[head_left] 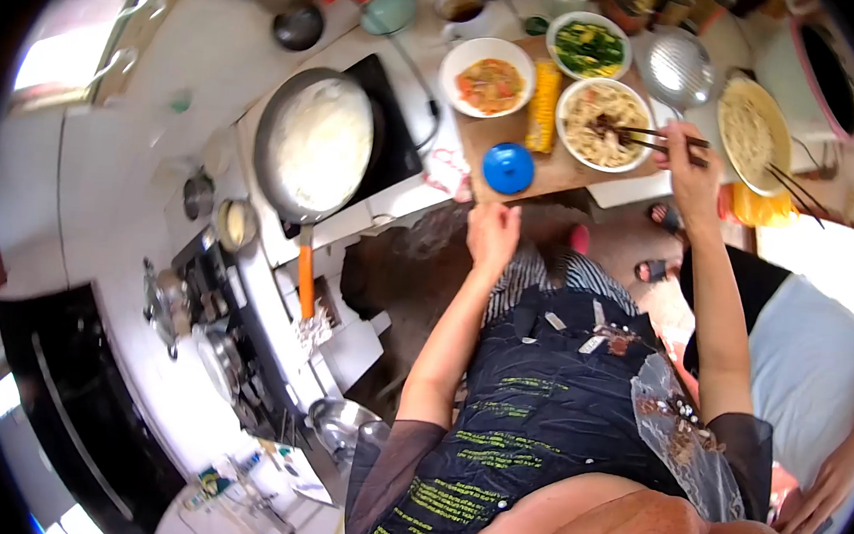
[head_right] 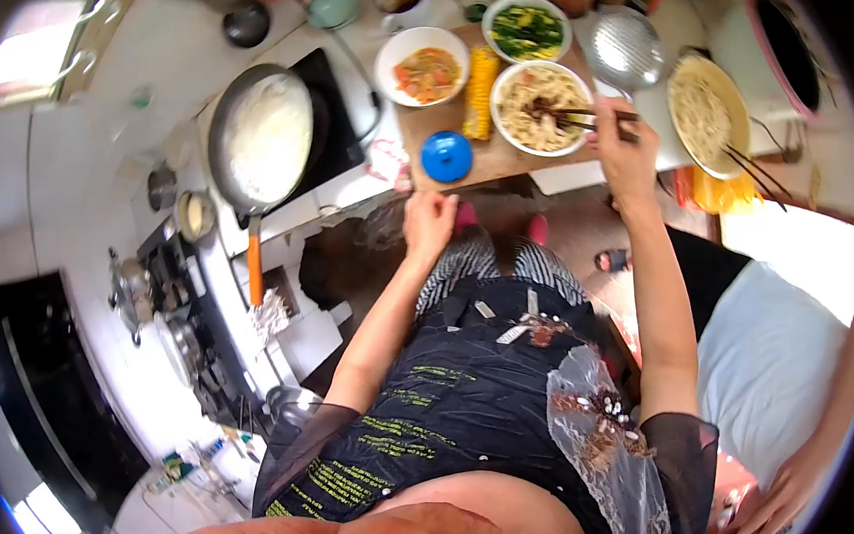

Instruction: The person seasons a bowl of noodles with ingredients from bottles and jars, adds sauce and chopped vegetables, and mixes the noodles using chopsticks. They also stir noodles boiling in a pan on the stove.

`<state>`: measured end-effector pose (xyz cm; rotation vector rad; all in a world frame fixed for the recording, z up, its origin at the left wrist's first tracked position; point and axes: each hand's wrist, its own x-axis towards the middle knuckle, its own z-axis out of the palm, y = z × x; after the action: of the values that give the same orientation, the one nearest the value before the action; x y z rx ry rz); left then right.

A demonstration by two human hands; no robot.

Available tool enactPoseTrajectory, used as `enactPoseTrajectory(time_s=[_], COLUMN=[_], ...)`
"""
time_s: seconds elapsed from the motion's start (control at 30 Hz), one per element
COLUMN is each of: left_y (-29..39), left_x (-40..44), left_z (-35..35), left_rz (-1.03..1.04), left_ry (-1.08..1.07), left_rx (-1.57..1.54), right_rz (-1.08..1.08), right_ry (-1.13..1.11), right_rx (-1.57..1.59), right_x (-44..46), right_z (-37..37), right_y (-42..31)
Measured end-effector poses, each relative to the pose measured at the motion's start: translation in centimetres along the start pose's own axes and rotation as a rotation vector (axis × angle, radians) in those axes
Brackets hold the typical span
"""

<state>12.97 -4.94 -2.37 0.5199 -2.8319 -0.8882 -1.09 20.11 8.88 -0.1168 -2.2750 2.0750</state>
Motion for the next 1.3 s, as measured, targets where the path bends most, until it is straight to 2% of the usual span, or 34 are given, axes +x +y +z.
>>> enactPoseTrajectory(time_s=[0.1, 0.17, 0.2, 0.23, 0.27, 0.33, 0.4, 0.43, 0.47, 0.53, 0.6, 0.67, 0.7, 0.73, 0.77, 0.8, 0.87, 0.93, 1.0, 1.07, 1.13, 1.2, 1.3], left_y=[0.6, 0.3, -2.6, -2.8, -2.7, -2.3, -2.2, -2.3, -2.3, -2.4, -1.8, -1.3, -1.2, -1.3, -1.1, -1.0, -1.1, -1.3, -1.3, -1.3, -0.7, -0.6, -0.2], left_x=[0.3, 0.8, 1.7, 1.8, 1.8, 1.9, 1.6, 1.6, 1.7, 2.0, 2.3, 2.4, 2.6, 2.6, 2.5, 2.6, 2.7, 2.5, 2.5, 2.5, 2.8, 2.8, 2.8], left_z=[0.6, 1.0, 1.9, 2.1, 2.3, 2.2, 2.3, 2.3, 2.3, 2.2, 2.2, 2.0, 2.2, 2.3, 2.3, 2.2, 2.4, 2.6, 2.8, 2.9, 2.2, 2.0, 1.9], left_rz=[-0.059, -0.047, -0.037, -0.040, -0.038, -0.078, -0.023, -0.019, -0.025, -0.013, -0.005, 0.062, 0.060, 0.046, 0.037, 0.020, 0.042, 0.037, 0.036, 0.036, 0.017, 0.003, -0.004], left_ry=[-0.091, -0.152, -0.159, -0.150, -0.143, -0.238, -0.194, -0.196, -0.236, -0.285, -0.343, -0.367, -0.375, -0.377, -0.390, -0.402, -0.420, -0.374, -0.370, -0.360, -0.403, -0.453, -0.447], left_rx=[0.179, 0.284, 0.324, 0.318, 0.308, 0.314, 0.296, 0.293, 0.285, 0.273, 0.291, 0.337, 0.327, 0.323, 0.308, 0.298, 0.304, 0.311, 0.311, 0.320, 0.332, 0.342, 0.331], right_rz=[-0.087, -0.084, -0.038, -0.058, -0.002, -0.004, -0.063, -0.068, -0.091, 0.005, 0.066, -0.061, -0.033, -0.043, -0.070, -0.074, 0.016, 0.001, -0.017, -0.082, -0.029, -0.048, -0.007], right_ry=[0.008, -0.119, -0.201, -0.221, -0.202, -0.043, -0.024, -0.128, -0.134, -0.216, -0.041, 0.059, -0.037, 0.001, -0.062, -0.152, -0.173, -0.050, 0.032, 0.017, -0.149, -0.195, -0.030], right_rx=[-0.072, -0.158, -0.162, -0.107, -0.065, -0.169, -0.072, -0.050, -0.115, -0.140, -0.141, -0.062, -0.268, -0.095, -0.077, -0.074, -0.023, -0.138, -0.104, -0.015, -0.039, -0.073, -0.021], right_x=[0.4, -0.4, -0.2, 0.5, 1.9, 2.7, 3.0, 3.0, 1.3, 1.5, 3.0, 3.6, 4.5, 3.6, 2.4, 2.1, 2.7, 3.1, 2.8, 2.3, 1.2, 0.7, 1.8], right_z=[1.5, 1.5, 2.8, 1.8, 0.1, -0.2, 1.4, 1.9, 3.1, 1.1, -1.4, -1.0, -1.4, 0.8, 1.6, 1.3, -1.6, -3.8, -4.0, -2.9, -0.7, 0.6, -2.6], right_y=[1.1, 2.3, 5.6, 6.1, 7.3, 4.3, 5.8, 7.7, 6.0, 5.9, 5.0, 4.9, 6.6, 6.4, 4.8, 4.5, 4.2, 1.9, -0.5, 0.3, 2.4, 3.4, 1.0])
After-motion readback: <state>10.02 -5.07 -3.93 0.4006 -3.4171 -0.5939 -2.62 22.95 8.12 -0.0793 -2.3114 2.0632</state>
